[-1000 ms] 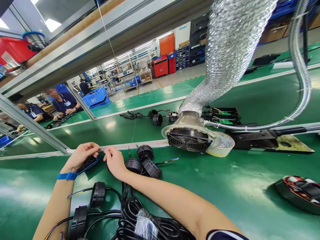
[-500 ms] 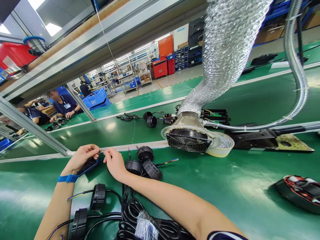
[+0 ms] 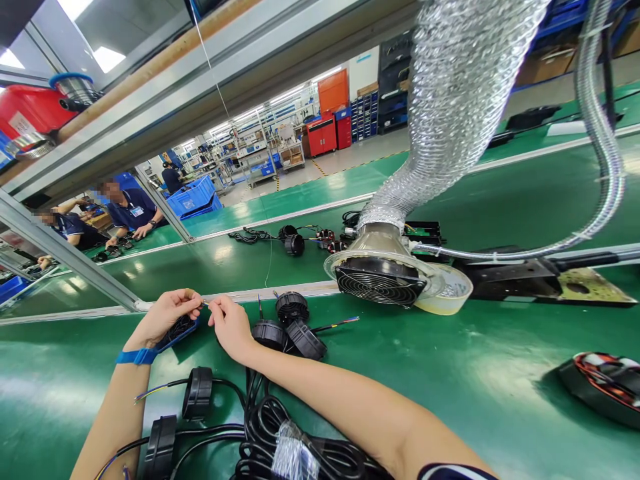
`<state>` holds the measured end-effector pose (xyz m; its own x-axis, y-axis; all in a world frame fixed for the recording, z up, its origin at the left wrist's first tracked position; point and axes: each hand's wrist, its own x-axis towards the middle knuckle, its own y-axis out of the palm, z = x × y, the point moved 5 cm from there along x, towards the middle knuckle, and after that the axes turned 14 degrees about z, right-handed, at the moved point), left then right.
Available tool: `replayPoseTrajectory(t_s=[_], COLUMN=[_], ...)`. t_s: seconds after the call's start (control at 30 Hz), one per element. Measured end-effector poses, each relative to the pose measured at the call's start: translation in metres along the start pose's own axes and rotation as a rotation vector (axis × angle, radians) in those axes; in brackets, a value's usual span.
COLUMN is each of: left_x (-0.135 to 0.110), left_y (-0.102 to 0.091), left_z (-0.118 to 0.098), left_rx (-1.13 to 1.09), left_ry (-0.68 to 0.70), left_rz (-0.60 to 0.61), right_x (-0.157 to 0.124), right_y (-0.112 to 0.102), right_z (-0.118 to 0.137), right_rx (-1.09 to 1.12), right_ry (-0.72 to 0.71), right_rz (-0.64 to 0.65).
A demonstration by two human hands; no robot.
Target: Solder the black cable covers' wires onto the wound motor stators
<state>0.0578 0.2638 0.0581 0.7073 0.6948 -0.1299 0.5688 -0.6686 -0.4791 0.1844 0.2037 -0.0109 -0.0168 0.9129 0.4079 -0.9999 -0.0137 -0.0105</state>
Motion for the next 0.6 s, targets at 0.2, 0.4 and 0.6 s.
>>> replayPoseTrajectory(t_s=[0.2,0.4,0.6], left_x=[0.005,0.008,0.009], left_y=[0.009,0.007,0.007], left_z=[-0.002,0.005,0.007], left_rx=[-0.033,-0.118,-0.162], left_ry=[0.0,0.015,0.044], left_rz=[-0.001,-0.028,-0.041], right_x=[0.0,-0.002,-0.002], right_y=[0.0,-0.002,-0.003], right_z=[0.0,0.004,0.003], right_rx=[0.014,-0.007,-0.013], right_ry=[0.006,0.017,0.03], right_rz=[-0.015,-0.046,-0.064])
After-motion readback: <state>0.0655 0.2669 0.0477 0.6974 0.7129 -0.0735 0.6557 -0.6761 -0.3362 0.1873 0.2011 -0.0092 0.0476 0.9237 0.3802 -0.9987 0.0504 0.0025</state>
